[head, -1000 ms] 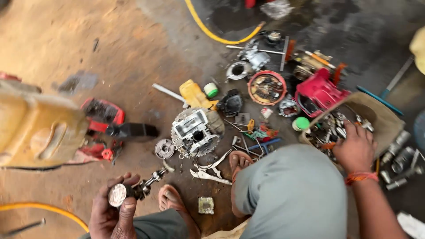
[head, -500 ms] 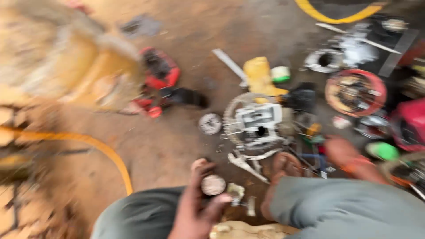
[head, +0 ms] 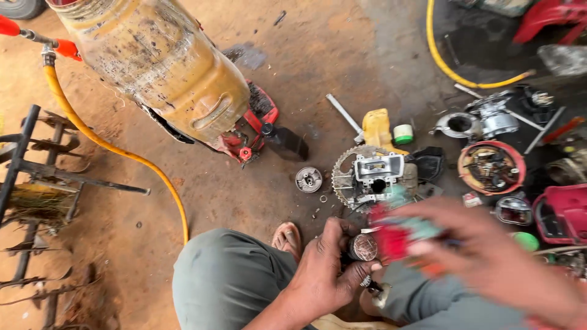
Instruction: The person sits on the ground repairing a small engine, using pliers to work on a piston and small metal parts, wiping a piston with a red cloth, and fitting the engine cylinder head and sprocket assembly back together by hand.
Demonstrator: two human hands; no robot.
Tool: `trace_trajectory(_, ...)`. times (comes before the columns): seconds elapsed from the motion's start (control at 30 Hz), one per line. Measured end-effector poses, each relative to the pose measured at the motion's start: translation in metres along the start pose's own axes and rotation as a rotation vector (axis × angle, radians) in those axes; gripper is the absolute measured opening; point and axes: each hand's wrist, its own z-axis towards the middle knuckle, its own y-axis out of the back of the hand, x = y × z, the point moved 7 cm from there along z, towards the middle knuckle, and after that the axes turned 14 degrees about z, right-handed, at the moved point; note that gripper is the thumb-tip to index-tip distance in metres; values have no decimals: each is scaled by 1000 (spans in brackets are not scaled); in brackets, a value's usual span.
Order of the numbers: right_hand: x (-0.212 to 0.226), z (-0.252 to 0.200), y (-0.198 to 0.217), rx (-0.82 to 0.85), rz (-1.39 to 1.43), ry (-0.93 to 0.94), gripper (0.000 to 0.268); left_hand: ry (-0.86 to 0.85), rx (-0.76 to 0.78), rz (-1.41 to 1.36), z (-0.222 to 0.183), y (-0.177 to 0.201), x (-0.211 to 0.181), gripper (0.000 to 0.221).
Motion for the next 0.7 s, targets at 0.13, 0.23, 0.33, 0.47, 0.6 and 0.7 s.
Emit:
trace_trajectory(0.13,13,9,-103,230,-104,21,51,-106,-122,237,-23,9,9,60)
trace_trajectory(0.23,-15,16,-121,207,179,-85,47,-110,-117,356,-36,16,15,62)
trace_trajectory(0.33,-45,25,-127,145,393,-159,41,-121,-107,380,-43,25,19,57)
trace_trajectory(0.47,-60,35,-144,130,566,-82,24,-147,-133,368,-55,37,29,53)
trace_trajectory(0.6,-100,49,-149,78,679,-4,17,-71,-134,321,-58,42,34,57)
trace_trajectory(0.7,-84,63,-160,-53,674,-3,18,-119,-169,288,-57,44,34,59)
